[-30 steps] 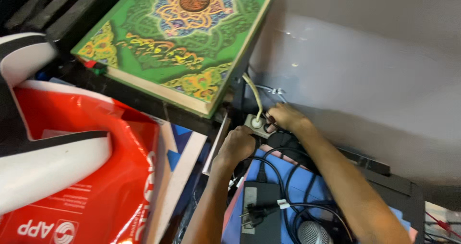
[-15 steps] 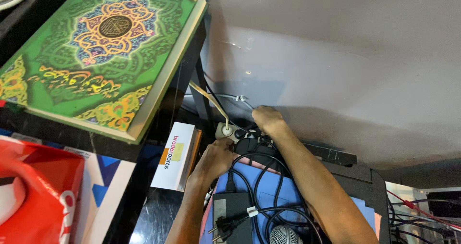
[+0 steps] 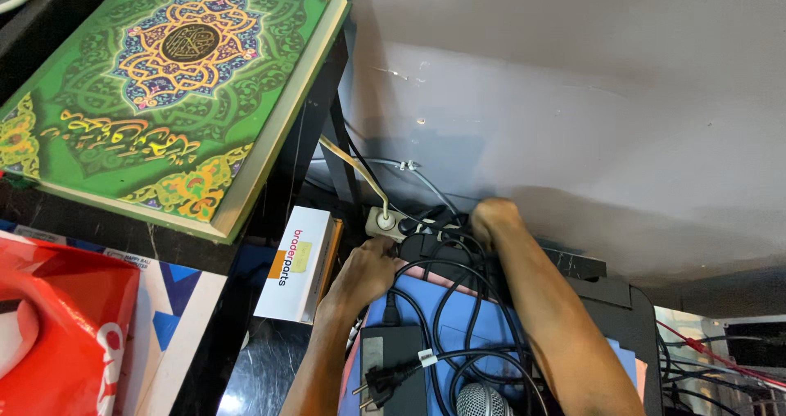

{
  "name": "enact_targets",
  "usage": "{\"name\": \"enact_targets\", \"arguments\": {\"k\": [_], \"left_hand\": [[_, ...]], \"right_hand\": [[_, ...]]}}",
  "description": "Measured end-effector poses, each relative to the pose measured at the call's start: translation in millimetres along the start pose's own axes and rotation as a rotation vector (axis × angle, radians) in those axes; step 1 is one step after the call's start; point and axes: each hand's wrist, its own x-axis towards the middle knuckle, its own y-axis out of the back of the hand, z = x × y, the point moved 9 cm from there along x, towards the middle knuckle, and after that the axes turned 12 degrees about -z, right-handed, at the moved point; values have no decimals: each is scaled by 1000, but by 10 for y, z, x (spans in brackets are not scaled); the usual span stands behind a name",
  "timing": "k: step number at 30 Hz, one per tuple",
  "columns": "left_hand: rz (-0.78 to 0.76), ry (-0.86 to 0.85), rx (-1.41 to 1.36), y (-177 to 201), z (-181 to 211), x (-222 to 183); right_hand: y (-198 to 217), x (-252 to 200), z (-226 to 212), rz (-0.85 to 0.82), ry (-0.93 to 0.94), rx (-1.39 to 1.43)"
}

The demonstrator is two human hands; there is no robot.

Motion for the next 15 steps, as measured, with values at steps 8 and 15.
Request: {"name": "enact_targets", "arguments": {"k": [8, 15], "left_hand": [[327, -109, 89, 239, 267, -452], [540, -337, 158, 4, 758, -1403]], "right_hand": [[1003, -1366, -598, -630, -169, -265], [1391, -1793, -602, 9, 498, 566]]}}
